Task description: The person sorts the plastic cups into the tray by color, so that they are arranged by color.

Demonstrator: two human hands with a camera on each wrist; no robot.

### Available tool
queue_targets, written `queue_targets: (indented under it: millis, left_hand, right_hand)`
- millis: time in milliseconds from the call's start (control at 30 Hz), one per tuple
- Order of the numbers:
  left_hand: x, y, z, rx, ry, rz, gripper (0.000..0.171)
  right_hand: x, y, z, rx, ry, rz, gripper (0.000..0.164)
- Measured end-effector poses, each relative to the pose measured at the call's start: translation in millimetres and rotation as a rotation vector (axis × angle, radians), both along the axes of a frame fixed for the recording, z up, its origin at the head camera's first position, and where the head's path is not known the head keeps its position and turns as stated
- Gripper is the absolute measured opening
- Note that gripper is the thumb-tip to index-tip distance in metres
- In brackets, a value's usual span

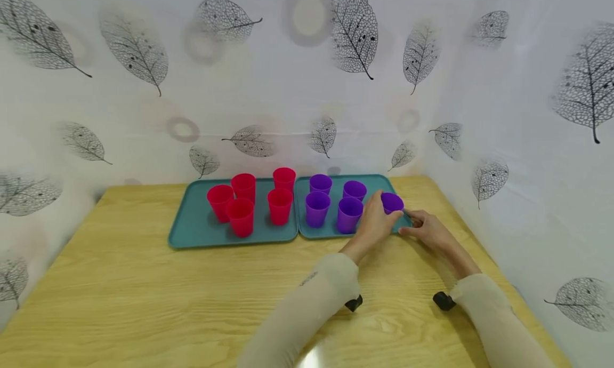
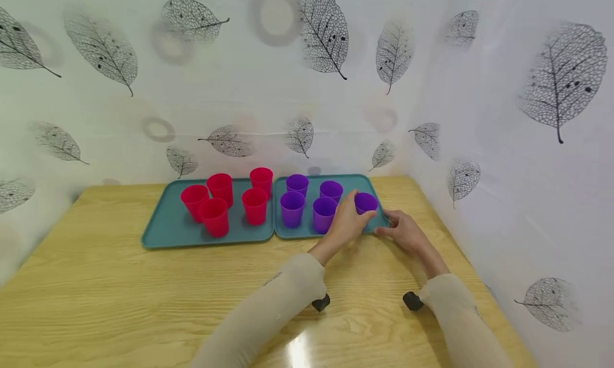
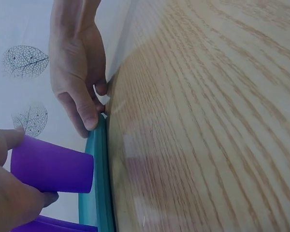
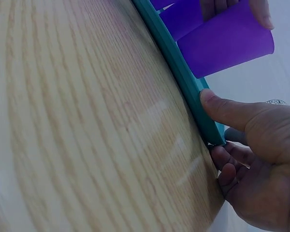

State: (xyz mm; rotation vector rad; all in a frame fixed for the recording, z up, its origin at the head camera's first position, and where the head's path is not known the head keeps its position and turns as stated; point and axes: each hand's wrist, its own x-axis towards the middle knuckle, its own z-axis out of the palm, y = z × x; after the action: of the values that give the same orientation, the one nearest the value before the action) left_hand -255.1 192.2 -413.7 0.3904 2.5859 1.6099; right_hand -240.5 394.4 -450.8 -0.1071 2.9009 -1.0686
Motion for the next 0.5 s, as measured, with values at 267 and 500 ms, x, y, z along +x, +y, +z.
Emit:
queue_targets:
  millis: [267,500]
  left_hand:
    - [-2.9,9,-7.2,-0.033,-0.026,0.04,0.075]
    - [-4.9,12,-11.1,0.007,-0.032,0.071,0.075]
  right_hand:
    - [2.6,2,-0.8,0.006,0.002,0.008,0.077]
    - [1.9,2,-0.8,-0.001,0.004,0.007,0.075]
